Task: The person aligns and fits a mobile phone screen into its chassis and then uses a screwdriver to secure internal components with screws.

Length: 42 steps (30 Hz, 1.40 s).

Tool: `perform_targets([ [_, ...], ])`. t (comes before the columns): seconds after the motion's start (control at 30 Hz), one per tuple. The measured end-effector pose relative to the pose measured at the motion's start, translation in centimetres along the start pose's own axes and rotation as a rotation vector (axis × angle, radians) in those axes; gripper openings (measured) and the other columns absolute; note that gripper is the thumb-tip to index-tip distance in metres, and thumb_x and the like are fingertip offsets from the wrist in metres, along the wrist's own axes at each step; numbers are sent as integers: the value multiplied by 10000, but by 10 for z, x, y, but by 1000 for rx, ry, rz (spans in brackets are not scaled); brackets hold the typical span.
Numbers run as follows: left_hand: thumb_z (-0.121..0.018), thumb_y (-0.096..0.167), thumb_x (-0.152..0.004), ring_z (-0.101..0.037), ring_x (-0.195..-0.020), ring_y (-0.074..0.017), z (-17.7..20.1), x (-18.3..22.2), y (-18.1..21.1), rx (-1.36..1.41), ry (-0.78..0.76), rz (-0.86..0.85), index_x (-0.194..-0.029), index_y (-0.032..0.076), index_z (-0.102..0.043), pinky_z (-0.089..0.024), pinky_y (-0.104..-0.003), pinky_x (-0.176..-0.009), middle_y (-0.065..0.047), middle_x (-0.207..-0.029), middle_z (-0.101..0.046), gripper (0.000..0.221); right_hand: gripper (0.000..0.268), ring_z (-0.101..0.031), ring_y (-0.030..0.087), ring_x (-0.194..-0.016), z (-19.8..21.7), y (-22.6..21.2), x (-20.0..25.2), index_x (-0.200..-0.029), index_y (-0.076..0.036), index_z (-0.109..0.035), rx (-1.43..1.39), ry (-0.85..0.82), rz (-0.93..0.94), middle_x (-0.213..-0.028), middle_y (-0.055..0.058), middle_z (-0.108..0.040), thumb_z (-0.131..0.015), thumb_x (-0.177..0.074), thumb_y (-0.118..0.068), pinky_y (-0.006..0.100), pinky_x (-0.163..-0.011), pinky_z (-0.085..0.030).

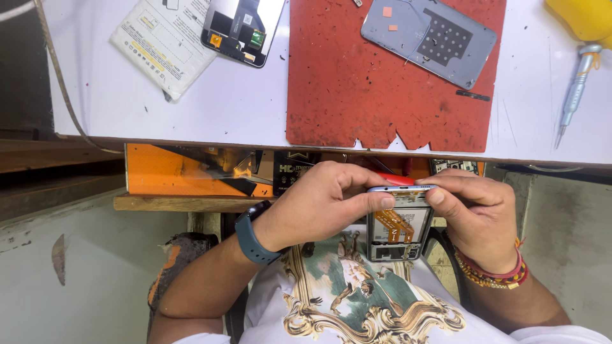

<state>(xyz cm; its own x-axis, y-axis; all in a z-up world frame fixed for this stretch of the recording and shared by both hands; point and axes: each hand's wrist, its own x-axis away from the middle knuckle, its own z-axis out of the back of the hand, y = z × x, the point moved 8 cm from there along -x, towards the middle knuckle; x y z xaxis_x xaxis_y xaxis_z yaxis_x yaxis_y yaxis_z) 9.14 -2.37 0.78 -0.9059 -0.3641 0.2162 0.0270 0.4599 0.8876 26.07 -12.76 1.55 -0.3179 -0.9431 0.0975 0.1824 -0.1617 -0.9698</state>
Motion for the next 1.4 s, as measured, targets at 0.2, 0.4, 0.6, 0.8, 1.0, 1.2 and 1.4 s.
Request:
perform_targets([
  [0.2,-664,157,-1025,-632,-891,-21,-1,3,3,-9,22,-58,-1246,-6,-730,-553,-215,-798,-15,-1004,-768,283,173,-648,131,-795,-2,-1,1,-1051,50,-755,7,2,0,-948,125,-748,-720,-951,-87,243,-700,-499],
  [0.4,-689,145,-986,-604,-795,-13,1,4,4,-117,69,1,-1137,-23,-772,-526,-206,-702,-1,-885,-759,241,136,-665,126,-810,-4,-7,-1,-990,30,-762,14,4,42,-925,91,-745,-717,-927,-81,260,-728,-522],
  [0.6,-728,142,-936,-600,-734,-19,8,6,-9,-168,137,108,-1071,-29,-803,-516,-213,-645,1,-817,-754,231,93,-634,111,-697,-20,-19,-13,-893,-13,-768,52,-110,-3,-779,50,-711,-773,-867,-102,268,-599,-484],
  [0.8,-750,107,-872,-675,-743,-66,15,8,-32,-62,199,311,-1059,-17,-827,-558,-239,-677,-49,-852,-824,237,110,-643,131,-660,-24,-32,-22,-910,-31,-776,-21,-197,45,-755,48,-712,-790,-914,-140,281,-593,-479],
  [1.0,-751,101,-867,-720,-834,-85,24,6,-27,-134,171,277,-1111,-11,-802,-593,-255,-773,-59,-931,-827,273,111,-644,123,-698,-28,-27,-25,-939,-25,-800,-9,-170,93,-772,57,-725,-810,-892,-125,276,-622,-487],
  [1.2,-699,67,-932,-734,-805,-118,55,16,-16,95,434,-1,-1131,-44,-733,-645,-276,-718,-88,-940,-789,231,278,-669,104,-791,-23,-8,-34,-1144,-26,-774,-260,-249,-276,-942,69,-775,-751,-880,-112,262,-714,-558],
  [1.4,-710,55,-979,-719,-852,-133,65,16,6,62,485,-184,-1188,-49,-699,-609,-258,-723,-113,-995,-769,233,235,-742,154,-826,4,-79,-68,-1085,0,-749,367,-215,265,-942,76,-781,-771,-882,-115,275,-744,-581],
])
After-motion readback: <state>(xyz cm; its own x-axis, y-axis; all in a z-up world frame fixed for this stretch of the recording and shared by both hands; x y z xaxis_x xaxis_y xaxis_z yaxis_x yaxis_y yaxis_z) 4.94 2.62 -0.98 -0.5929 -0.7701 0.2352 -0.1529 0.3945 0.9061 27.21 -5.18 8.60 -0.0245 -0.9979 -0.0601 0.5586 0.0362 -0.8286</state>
